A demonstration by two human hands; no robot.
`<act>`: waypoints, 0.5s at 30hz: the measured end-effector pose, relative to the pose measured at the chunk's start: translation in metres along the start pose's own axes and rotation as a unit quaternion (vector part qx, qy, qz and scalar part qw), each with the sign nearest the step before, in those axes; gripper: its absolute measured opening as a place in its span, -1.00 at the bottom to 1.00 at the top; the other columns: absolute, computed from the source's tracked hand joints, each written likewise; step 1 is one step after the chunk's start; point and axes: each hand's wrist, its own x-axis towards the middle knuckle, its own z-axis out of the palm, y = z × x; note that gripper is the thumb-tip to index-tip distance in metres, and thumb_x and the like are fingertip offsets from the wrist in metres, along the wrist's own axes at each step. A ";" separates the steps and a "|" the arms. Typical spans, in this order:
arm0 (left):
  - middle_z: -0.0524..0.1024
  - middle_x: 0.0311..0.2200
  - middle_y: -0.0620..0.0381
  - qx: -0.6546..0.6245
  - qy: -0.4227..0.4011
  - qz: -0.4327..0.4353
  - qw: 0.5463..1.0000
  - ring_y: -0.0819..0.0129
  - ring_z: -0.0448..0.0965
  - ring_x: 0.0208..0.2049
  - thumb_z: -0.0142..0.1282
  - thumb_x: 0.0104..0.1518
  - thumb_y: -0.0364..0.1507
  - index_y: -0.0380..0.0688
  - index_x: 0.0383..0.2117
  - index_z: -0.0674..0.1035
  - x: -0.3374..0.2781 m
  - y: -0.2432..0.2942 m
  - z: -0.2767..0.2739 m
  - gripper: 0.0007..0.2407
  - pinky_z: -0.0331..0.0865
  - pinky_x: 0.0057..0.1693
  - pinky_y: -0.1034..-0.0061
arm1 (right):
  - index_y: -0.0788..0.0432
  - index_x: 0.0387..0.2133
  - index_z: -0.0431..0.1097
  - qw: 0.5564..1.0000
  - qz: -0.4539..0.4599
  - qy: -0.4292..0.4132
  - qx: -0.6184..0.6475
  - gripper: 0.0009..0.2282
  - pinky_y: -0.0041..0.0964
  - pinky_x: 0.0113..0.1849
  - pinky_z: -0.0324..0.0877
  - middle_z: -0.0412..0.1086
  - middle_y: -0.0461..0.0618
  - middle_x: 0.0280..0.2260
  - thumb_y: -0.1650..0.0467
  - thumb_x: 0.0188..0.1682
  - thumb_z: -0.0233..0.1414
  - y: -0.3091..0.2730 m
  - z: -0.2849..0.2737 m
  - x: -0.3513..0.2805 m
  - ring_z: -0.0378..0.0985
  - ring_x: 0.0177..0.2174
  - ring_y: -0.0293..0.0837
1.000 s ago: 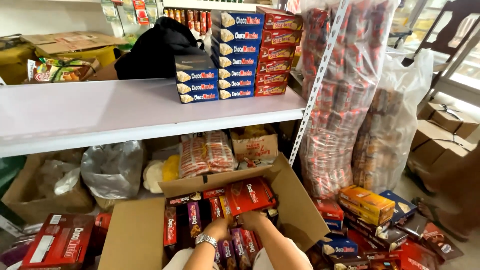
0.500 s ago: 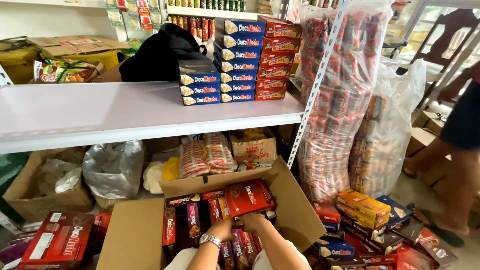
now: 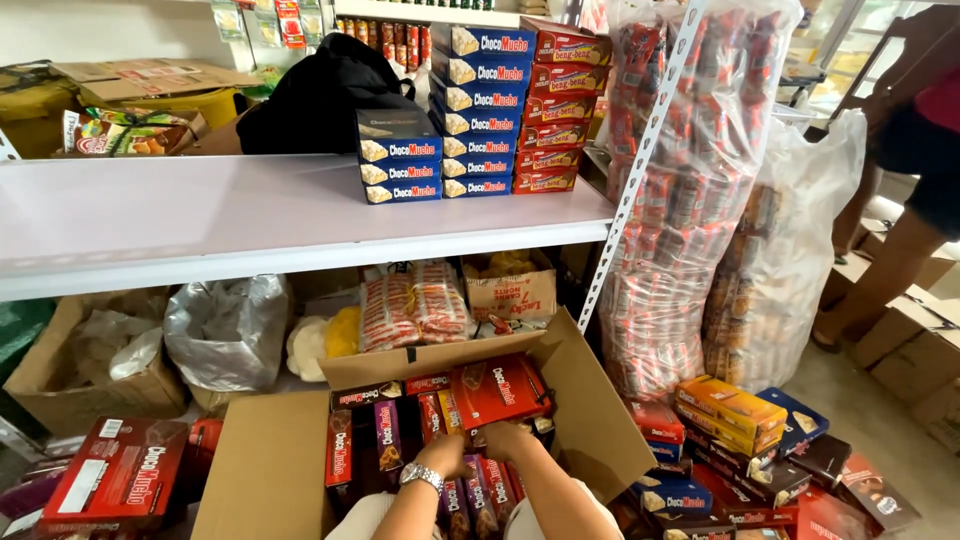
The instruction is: Organizing and stocking boxes of snacks on retail shelves in a grocery store backroom or aisle.
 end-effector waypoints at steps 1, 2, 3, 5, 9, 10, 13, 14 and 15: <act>0.51 0.07 -0.19 0.002 0.009 0.009 1.000 0.00 0.52 0.13 0.45 -0.04 -0.22 -0.20 0.05 0.57 0.001 -0.002 0.002 -0.47 0.35 0.27 0.27 | -0.08 -0.04 0.51 1.000 -0.012 0.006 -0.002 -0.65 0.04 -0.01 0.42 0.49 0.15 -0.05 0.42 -0.13 0.08 0.003 0.003 0.004 0.54 -0.03 0.14; 0.51 0.07 -0.19 0.007 0.004 0.014 1.000 0.00 0.52 0.13 0.45 -0.04 -0.22 -0.20 0.05 0.57 0.003 -0.011 0.003 -0.47 0.35 0.27 0.27 | -0.08 -0.04 0.51 1.000 -0.006 0.008 0.003 -0.65 0.04 -0.01 0.42 0.49 0.15 -0.05 0.42 -0.13 0.08 -0.007 0.000 0.002 0.54 -0.03 0.14; 0.55 0.02 -0.16 -0.003 0.034 0.043 0.998 0.04 0.56 0.10 0.44 -0.07 -0.26 -0.18 0.04 0.57 0.006 -0.018 0.005 -0.48 0.40 0.23 0.27 | 0.01 -0.04 0.50 0.999 -0.025 0.044 -0.011 -0.71 0.08 -0.05 0.43 0.49 0.21 -0.06 0.36 -0.04 0.07 -0.014 -0.005 0.001 0.56 -0.05 0.17; 0.60 -0.04 -0.13 -0.003 0.044 0.097 0.994 0.07 0.59 0.06 0.44 -0.11 -0.30 -0.17 0.02 0.56 0.022 -0.031 0.014 -0.49 0.45 0.18 0.27 | 0.09 -0.04 0.49 0.996 -0.014 0.085 -0.016 -0.73 0.12 -0.08 0.45 0.48 0.27 -0.06 0.30 0.04 0.06 -0.027 -0.034 -0.027 0.57 -0.07 0.20; 0.62 -0.01 0.01 -0.013 -0.012 0.122 0.992 0.21 0.63 0.05 0.40 -0.06 -0.26 -0.03 0.11 0.52 0.050 -0.064 0.038 -0.46 0.47 0.17 0.36 | 0.11 0.07 0.42 0.931 -0.095 0.233 0.264 -0.65 -0.02 -0.11 0.45 0.51 0.21 -0.11 0.31 0.01 0.08 -0.041 -0.096 -0.109 0.56 -0.16 0.11; 0.64 -0.01 0.03 -0.072 -0.008 0.098 0.993 0.29 0.66 0.04 0.42 -0.07 -0.26 -0.01 0.15 0.48 0.056 -0.074 0.038 -0.42 0.48 0.17 0.40 | 0.14 0.11 0.38 0.852 -0.185 0.331 0.361 -0.68 -0.16 -0.11 0.48 0.52 0.11 -0.07 0.43 0.06 0.05 -0.038 -0.109 -0.121 0.58 -0.17 -0.03; 0.58 0.07 0.10 0.005 -0.041 0.159 0.986 0.38 0.61 0.12 0.44 -0.03 -0.22 0.04 0.28 0.38 0.102 -0.125 0.065 -0.32 0.45 0.23 0.48 | 0.18 0.09 0.39 0.709 -0.109 0.416 0.560 -0.73 -0.39 -0.19 0.41 0.49 -0.06 -0.18 0.51 0.13 -0.04 -0.029 -0.108 -0.183 0.50 -0.23 -0.30; 0.58 0.07 0.10 0.012 -0.057 0.170 0.984 0.38 0.61 0.12 0.44 -0.03 -0.22 0.04 0.28 0.38 0.115 -0.129 0.065 -0.32 0.45 0.23 0.48 | 0.18 0.09 0.39 0.703 -0.093 0.426 0.562 -0.73 -0.39 -0.19 0.41 0.49 -0.06 -0.18 0.51 0.13 -0.04 -0.017 -0.092 -0.200 0.50 -0.23 -0.30; 0.49 0.15 0.02 -0.122 -0.130 0.260 0.949 0.26 0.51 0.19 0.41 0.02 -0.33 -0.08 0.29 0.33 0.129 -0.134 0.064 -0.34 0.34 0.27 0.36 | 0.21 0.05 0.40 0.627 -0.081 0.457 0.626 -0.72 -0.41 -0.17 0.44 0.50 -0.10 -0.18 0.52 0.09 -0.06 -0.007 -0.075 -0.217 0.50 -0.24 -0.33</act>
